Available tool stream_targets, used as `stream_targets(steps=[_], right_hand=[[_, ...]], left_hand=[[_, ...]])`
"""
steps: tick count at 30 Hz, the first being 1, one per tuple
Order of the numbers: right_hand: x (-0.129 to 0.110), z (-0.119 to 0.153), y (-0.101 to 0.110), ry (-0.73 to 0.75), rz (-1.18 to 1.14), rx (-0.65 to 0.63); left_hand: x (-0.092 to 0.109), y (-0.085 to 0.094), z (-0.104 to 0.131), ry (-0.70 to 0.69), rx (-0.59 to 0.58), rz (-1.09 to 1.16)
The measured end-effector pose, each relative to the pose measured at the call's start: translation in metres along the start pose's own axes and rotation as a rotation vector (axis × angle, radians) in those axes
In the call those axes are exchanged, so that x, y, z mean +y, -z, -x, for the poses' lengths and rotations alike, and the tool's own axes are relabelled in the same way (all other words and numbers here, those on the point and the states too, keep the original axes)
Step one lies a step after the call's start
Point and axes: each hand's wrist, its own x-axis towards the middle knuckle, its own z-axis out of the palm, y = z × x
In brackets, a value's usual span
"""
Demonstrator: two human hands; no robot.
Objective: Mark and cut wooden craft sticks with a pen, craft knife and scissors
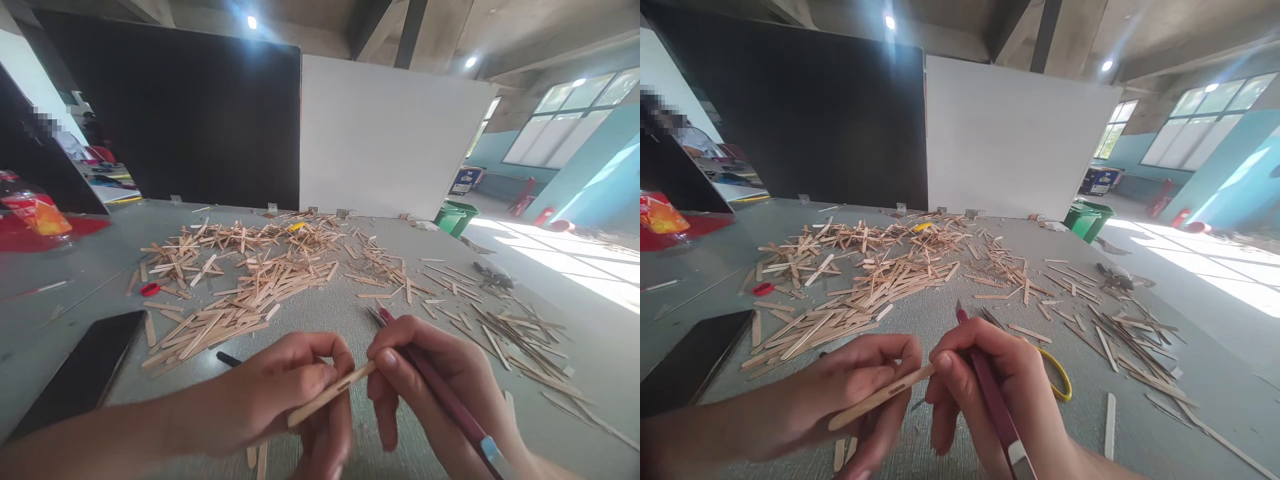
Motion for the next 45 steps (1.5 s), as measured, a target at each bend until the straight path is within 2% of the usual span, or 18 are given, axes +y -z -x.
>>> stream_targets(steps=[7, 12, 17, 21, 28, 37, 45], right_hand=[[0.007, -0.003, 0.000, 0.068, -0.015, 0.000], [0.009, -0.005, -0.001, 0.122, 0.006, 0.026], [0.001, -0.007, 0.002, 0.043, 0.071, 0.039], [-0.005, -0.009, 0.005, -0.028, 0.076, 0.035], [-0.004, -0.009, 0.009, -0.013, 0.050, 0.061], [-0.010, -0.005, 0.002, -0.020, 0.102, 0.148], [0.002, -0.016, 0.010, 0.068, 0.143, 0.113]], left_hand=[[0.003, -0.012, 0.004, 0.016, 0.062, -0.011], [0.000, -0.009, 0.002, -0.002, 0.061, -0.011], [-0.003, -0.001, -0.007, -0.032, 0.063, 0.010], [-0.003, 0.004, -0.011, -0.084, 0.135, 0.019], [0.001, 0.001, -0.008, -0.175, 0.168, 0.037], [0.000, 0.003, -0.009, -0.140, 0.259, -0.047], [-0.003, 0.003, -0.010, -0.058, 0.213, -0.093]])
